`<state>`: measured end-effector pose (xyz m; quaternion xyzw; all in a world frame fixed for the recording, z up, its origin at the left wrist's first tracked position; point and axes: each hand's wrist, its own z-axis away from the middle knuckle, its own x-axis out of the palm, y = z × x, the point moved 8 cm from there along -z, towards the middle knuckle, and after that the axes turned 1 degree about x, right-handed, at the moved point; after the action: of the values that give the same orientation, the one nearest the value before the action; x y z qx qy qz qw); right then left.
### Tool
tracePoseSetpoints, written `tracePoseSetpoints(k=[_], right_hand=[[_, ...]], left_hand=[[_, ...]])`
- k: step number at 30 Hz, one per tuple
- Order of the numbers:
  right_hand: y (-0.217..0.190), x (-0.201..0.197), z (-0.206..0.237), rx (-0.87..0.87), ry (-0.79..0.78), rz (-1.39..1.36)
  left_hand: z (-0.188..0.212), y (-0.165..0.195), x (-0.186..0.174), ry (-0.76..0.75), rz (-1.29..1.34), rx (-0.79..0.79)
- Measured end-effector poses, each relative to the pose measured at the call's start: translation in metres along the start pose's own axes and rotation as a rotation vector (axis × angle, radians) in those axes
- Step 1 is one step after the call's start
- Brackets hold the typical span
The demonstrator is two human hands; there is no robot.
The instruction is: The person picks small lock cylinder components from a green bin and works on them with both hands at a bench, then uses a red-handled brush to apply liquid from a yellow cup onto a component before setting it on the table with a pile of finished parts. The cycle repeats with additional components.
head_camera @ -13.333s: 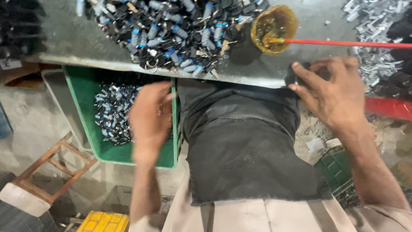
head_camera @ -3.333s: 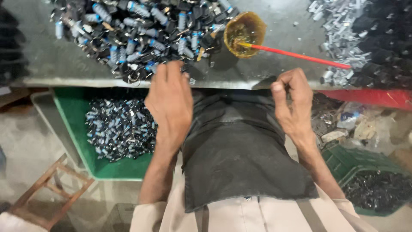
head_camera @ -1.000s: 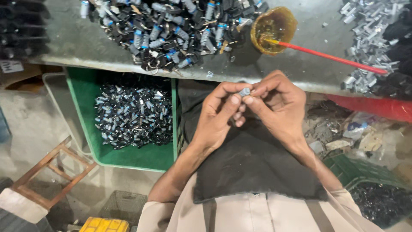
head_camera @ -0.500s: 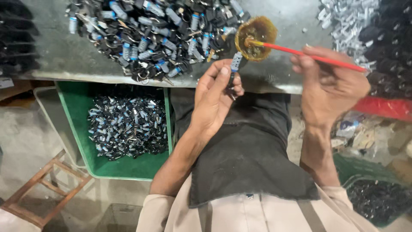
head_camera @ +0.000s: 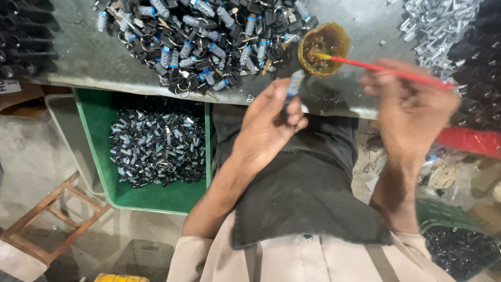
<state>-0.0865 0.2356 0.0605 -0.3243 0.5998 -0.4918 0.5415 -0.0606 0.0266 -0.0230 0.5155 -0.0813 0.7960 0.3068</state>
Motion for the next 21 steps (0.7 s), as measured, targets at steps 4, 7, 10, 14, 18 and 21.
tracePoseSetpoints(k=[4,7,10,14,18,21], right_hand=[[0.008,0.028,0.012,-0.051,-0.33,0.45],[0.013,0.046,0.026,-0.244,-0.35,0.562],[0.027,0.056,0.032,-0.304,-0.354,0.593],[0.033,0.064,0.03,-0.39,-0.361,0.628],[0.027,0.067,0.032,-0.423,-0.335,0.613],[0.022,0.054,0.036,-0.344,-0.27,0.493]], left_hand=[[0.051,0.054,0.006,-0.141,-0.23,0.067],[0.093,0.118,-0.005,-0.073,-1.632,0.138],[0.119,0.158,-0.014,0.24,-2.219,0.068],[0.084,0.166,0.064,0.157,-2.462,0.455],[-0.038,0.142,0.152,-0.188,-2.351,0.997],[-0.132,0.138,0.176,-0.299,-2.467,1.105]])
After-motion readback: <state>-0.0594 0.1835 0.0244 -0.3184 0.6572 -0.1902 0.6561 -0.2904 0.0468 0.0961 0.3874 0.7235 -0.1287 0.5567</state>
